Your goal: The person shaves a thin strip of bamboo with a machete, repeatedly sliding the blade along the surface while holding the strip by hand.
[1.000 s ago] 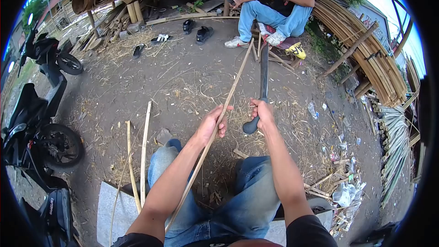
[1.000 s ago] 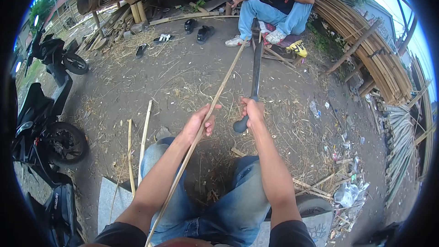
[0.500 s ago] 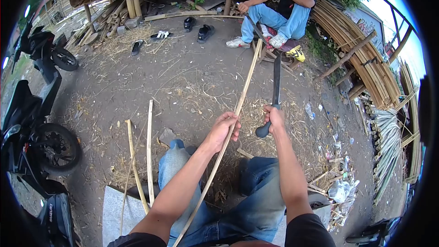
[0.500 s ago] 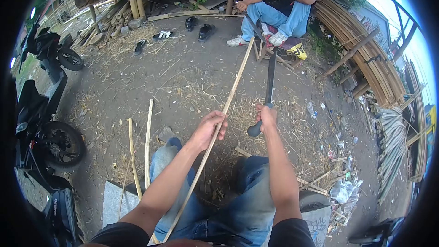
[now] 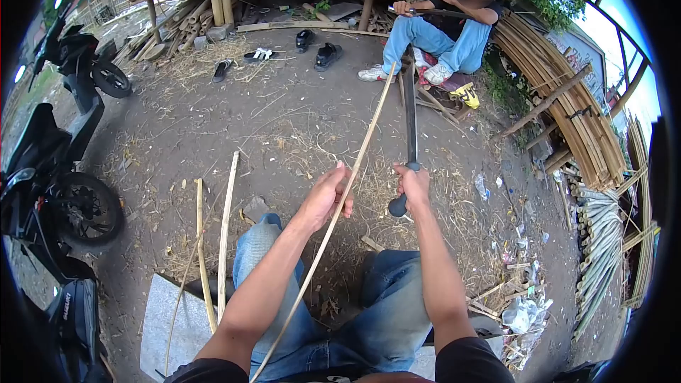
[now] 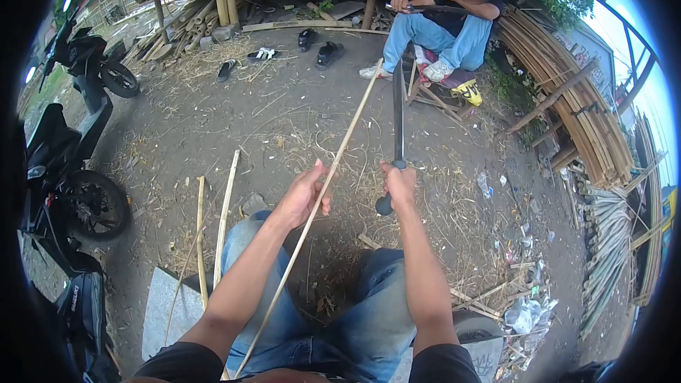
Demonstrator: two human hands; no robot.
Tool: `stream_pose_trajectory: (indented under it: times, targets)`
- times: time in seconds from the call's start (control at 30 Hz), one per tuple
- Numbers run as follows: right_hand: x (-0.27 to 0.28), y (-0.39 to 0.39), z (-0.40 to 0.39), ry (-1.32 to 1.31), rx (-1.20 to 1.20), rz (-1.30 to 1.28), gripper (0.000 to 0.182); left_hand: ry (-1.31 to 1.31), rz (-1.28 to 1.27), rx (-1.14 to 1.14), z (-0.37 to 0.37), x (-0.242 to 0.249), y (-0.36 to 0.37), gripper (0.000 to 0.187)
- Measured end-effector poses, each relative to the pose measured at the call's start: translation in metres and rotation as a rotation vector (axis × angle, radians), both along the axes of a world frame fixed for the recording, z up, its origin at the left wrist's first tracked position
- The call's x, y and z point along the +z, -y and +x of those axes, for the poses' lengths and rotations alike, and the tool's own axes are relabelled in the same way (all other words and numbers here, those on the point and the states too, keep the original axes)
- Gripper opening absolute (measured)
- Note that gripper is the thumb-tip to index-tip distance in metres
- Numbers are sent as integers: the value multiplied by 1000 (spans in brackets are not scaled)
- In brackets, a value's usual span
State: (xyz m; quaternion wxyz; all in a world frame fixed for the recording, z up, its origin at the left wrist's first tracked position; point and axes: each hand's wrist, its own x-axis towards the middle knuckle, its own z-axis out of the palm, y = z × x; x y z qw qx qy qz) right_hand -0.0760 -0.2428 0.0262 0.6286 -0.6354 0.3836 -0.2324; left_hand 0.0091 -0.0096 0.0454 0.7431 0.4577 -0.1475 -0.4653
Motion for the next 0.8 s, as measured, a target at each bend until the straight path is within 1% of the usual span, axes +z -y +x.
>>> stream_pose_trajectory:
  times: [0.03, 0.1, 0.13, 0.17, 0.23, 0.27, 0.3, 0.37, 0.4, 0.43, 0.5, 0.53, 0.57, 0.63, 0.67, 0.73, 0.77, 0.8]
  targets:
    - [-1, 1, 0, 13, 8, 6, 20, 13, 6, 8, 0, 5, 0, 36]
    - [0, 2, 2, 16, 11, 42, 19, 292, 50, 23, 1, 16, 5, 38]
    - [3, 3, 1, 34, 10, 54, 19, 313, 89, 23, 1, 17, 13, 47]
    - [6, 4, -1, 38, 11, 42, 19, 333, 102, 18, 0, 21, 19, 47]
    - [7, 5, -1, 58, 7, 48, 18, 239, 9, -20, -5, 37, 28, 47]
    - [6, 7, -2, 54, -8, 39, 20, 146, -82, -82, -7, 45, 30, 47]
    - [5, 8, -2, 47, -25, 26, 21, 156, -67, -89, -6, 49, 37, 47]
    - [4, 10, -4, 80, -30, 51, 21, 314, -50, -97, -4, 55, 55, 47]
    - [3, 11, -7, 96, -28, 62, 21, 330, -57, -114, -1, 53, 63, 42]
    - [2, 12, -10, 94, -33, 58, 21, 327, -61, -119, -4, 49, 66, 42]
    - [3, 14, -12, 124, -43, 79, 21, 151, -181, -120, -11, 42, 73, 35]
    - [10, 11, -16, 119, -55, 72, 21, 130, -192, -117, -14, 36, 72, 31]
    - [17, 11, -21, 118, -62, 67, 21, 128, -197, -124, -14, 27, 68, 31]
    - [22, 10, -27, 80, -29, 112, 21, -50, -165, -182, -10, 9, 56, 29]
    - [20, 13, -27, 80, -38, 118, 21, -51, -159, -191, -9, 0, 51, 29]
    - [11, 21, -33, 38, -17, 22, 23, -205, -70, -142, -10, -10, 43, 22]
    - [8, 24, -34, 29, -22, 32, 23, -215, -59, -144, -8, -13, 41, 22]
    - [5, 26, -35, -20, -27, -16, 25, -266, -59, -141, -9, -7, 38, 20]
